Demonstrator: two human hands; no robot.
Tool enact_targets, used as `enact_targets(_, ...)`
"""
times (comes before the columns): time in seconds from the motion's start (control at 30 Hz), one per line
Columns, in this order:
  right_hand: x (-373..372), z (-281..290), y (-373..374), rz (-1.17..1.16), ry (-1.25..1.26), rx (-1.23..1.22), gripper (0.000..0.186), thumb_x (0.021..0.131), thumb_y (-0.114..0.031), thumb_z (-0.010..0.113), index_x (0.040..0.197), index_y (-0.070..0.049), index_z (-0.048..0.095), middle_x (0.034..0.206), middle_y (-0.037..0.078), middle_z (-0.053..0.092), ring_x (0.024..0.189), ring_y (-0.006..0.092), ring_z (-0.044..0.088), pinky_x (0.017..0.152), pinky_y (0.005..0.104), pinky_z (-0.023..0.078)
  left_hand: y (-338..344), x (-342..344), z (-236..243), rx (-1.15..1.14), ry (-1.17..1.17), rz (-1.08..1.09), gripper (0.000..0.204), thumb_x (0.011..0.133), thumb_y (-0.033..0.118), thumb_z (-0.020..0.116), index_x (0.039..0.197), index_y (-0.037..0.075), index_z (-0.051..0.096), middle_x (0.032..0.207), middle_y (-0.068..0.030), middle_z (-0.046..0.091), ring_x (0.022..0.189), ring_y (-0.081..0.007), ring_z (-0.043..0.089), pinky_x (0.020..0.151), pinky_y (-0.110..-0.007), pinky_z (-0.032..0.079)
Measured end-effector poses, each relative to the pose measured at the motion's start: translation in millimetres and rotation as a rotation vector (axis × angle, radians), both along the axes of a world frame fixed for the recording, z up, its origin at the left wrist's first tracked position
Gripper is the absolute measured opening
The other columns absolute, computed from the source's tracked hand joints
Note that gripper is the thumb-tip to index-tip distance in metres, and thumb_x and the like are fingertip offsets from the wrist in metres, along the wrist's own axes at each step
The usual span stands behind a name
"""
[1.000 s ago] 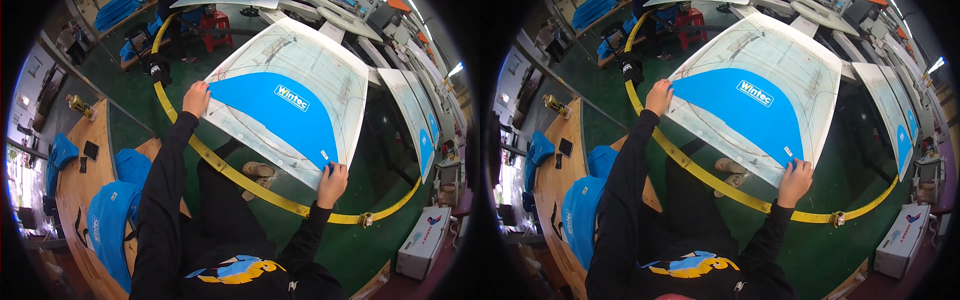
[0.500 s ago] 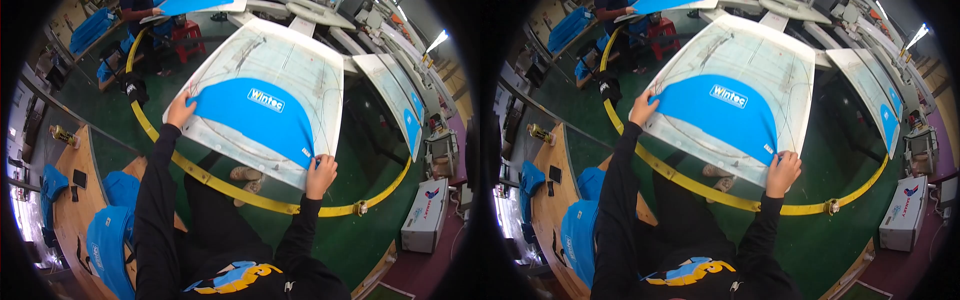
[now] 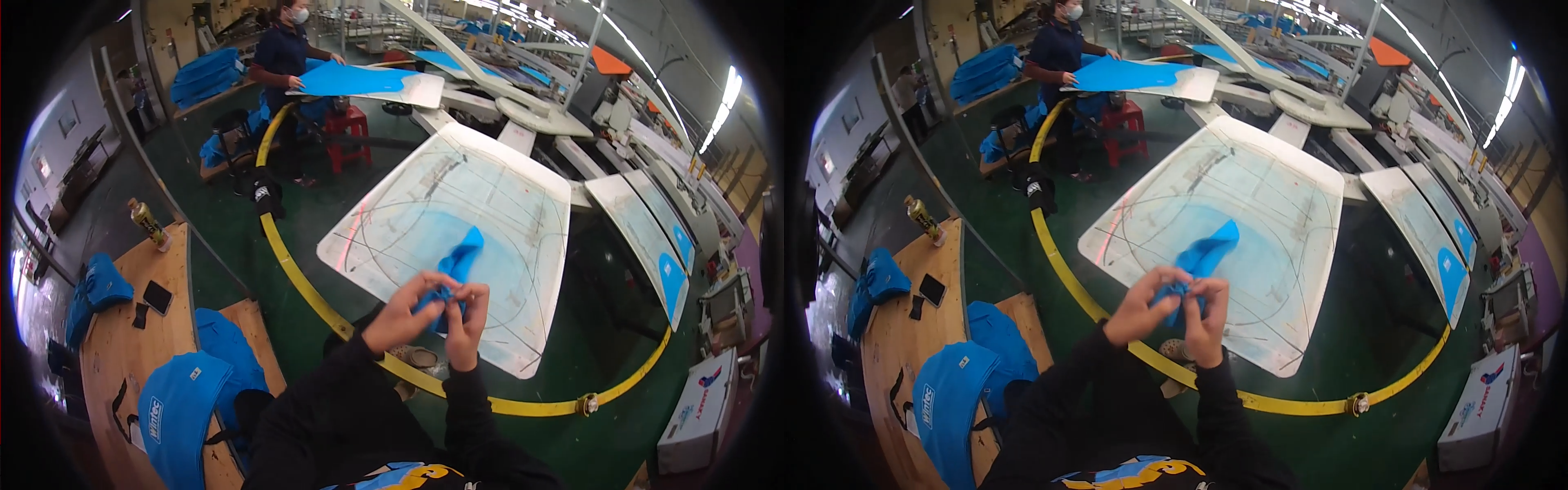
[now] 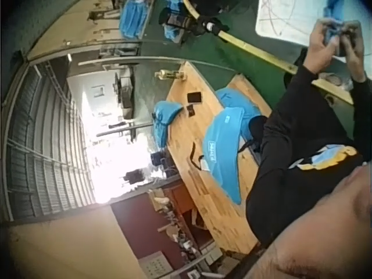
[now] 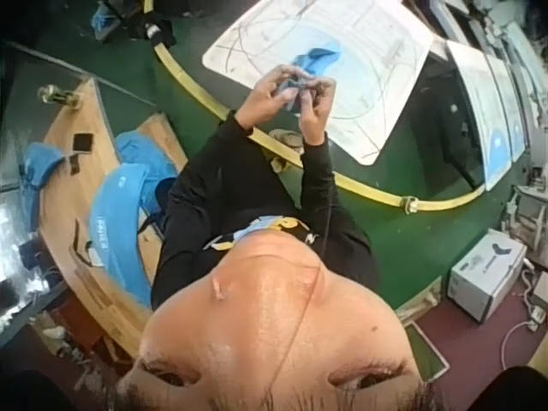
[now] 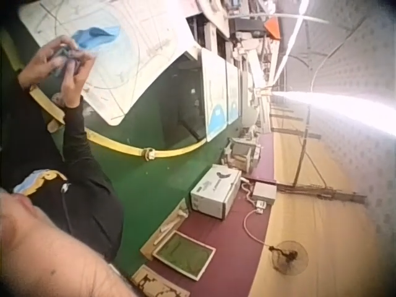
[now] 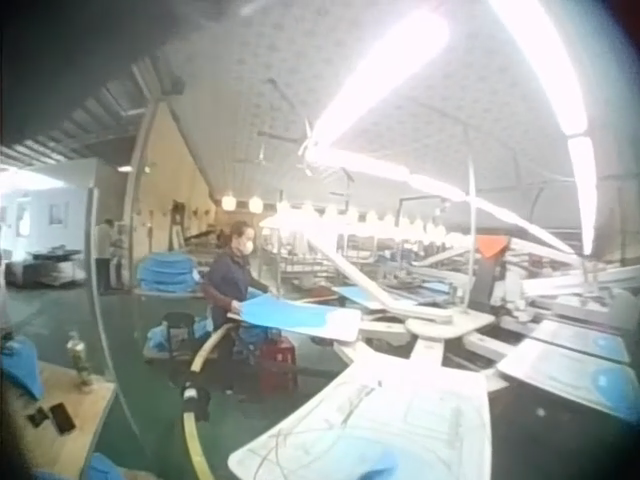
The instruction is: Placing blue fabric pieces onto a screen printing carousel and inspecting them.
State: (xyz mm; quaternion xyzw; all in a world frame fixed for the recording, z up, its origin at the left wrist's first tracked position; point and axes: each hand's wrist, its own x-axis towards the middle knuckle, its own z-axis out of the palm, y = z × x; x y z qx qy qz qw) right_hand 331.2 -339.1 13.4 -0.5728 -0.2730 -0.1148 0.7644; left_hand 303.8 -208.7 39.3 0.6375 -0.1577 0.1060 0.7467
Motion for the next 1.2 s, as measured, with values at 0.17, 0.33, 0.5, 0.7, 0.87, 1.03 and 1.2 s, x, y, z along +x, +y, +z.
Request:
enact_targets(0.17, -45.2, 45.6, 43.2, 0.360, -0.103, 0.013, 0.023, 0.086, 0.003, 0.056, 0.106, -0.003, 0.046, 0.103, 0.006, 0.049, 0.099, 0.0136, 0.051, 0.093, 0.0274, 0.038, 35.1, -92.1, 44.9, -0.165, -0.036, 0.198, 0.039, 0.088, 0.005, 0.054, 0.126, 0.004, 0.044, 0.109, -0.0075, 0.057, 0.095, -0.0075, 0.053, 0.083, -0.022, 0.042)
enact_targets(0.33, -76.7, 20.7, 56.6, 0.884, 0.229, -0.121, 0.017, 0.083, -0.007, 0.065, 0.097, -0.004, 0.057, 0.093, 0.004, 0.056, 0.100, 0.0160, 0.054, 0.099, 0.0340, 0.037, 78.7, -214.1, 26.6, -0.226, 0.143, 0.369, 0.042, 0.088, 0.005, 0.057, 0.127, 0.003, 0.044, 0.111, -0.0089, 0.058, 0.095, -0.0094, 0.055, 0.084, -0.024, 0.043)
enact_targets(0.5, -98.6, -40.1, 32.0, 0.934, 0.672, 0.433, 0.035, 0.074, -0.018, 0.074, 0.083, -0.009, 0.041, 0.068, 0.008, 0.053, 0.059, 0.0203, 0.058, 0.059, 0.0355, 0.053, 84.9, -373.3, -29.9, -0.388, 0.254, 0.743, 0.040, 0.081, 0.011, 0.062, 0.118, 0.003, 0.049, 0.105, -0.0076, 0.057, 0.092, -0.0134, 0.055, 0.081, -0.026, 0.045)
enact_targets(0.7, -69.7, -78.2, 80.7, 1.756, 0.766, 1.121, 0.007, 0.097, -0.016, 0.044, 0.091, -0.017, 0.040, 0.070, -0.002, 0.042, 0.059, 0.0066, 0.043, 0.052, 0.0227, 0.039, 51.2, -522.9, -60.1, -0.584, 0.004, 1.405, 0.048, 0.084, 0.022, 0.058, 0.127, 0.004, 0.047, 0.114, -0.0088, 0.054, 0.102, -0.0169, 0.054, 0.085, -0.032, 0.047)
enact_targets(0.87, -154.6, -9.6, 215.6, 1.082, 0.517, 0.161, 0.031, 0.098, -0.018, 0.045, 0.128, -0.010, 0.042, 0.098, 0.003, 0.055, 0.087, 0.0141, 0.057, 0.077, 0.0290, 0.046, 99.7, -600.3, -61.7, -0.783, -0.412, 1.760, 0.053, 0.091, 0.017, 0.050, 0.142, 0.011, 0.036, 0.133, -0.0064, 0.048, 0.119, -0.0209, 0.048, 0.103, -0.037, 0.037)
enact_targets(1.03, -162.6, 19.4, 331.6, 1.412, 0.721, 0.359, 0.045, 0.097, -0.017, 0.048, 0.140, -0.006, 0.040, 0.139, 0.002, 0.047, 0.117, 0.0165, 0.051, 0.099, 0.0343, 0.040, 156.0, -661.2, -21.7, -0.506, -0.556, 1.681, 0.049, 0.092, 0.017, 0.050, 0.140, 0.017, 0.039, 0.129, -0.0049, 0.050, 0.119, -0.0222, 0.048, 0.104, -0.041, 0.035)
enact_targets(1.2, -187.2, -16.5, 364.1, 1.481, 0.803, 0.186, 0.043, 0.094, -0.021, 0.056, 0.135, -0.013, 0.046, 0.119, 0.000, 0.056, 0.108, 0.0157, 0.055, 0.095, 0.0361, 0.042, 144.6, -686.4, -45.7, -0.378, -0.367, 1.838, 0.046, 0.091, 0.017, 0.052, 0.136, 0.013, 0.041, 0.126, -0.0073, 0.051, 0.118, -0.0210, 0.047, 0.102, -0.040, 0.035)
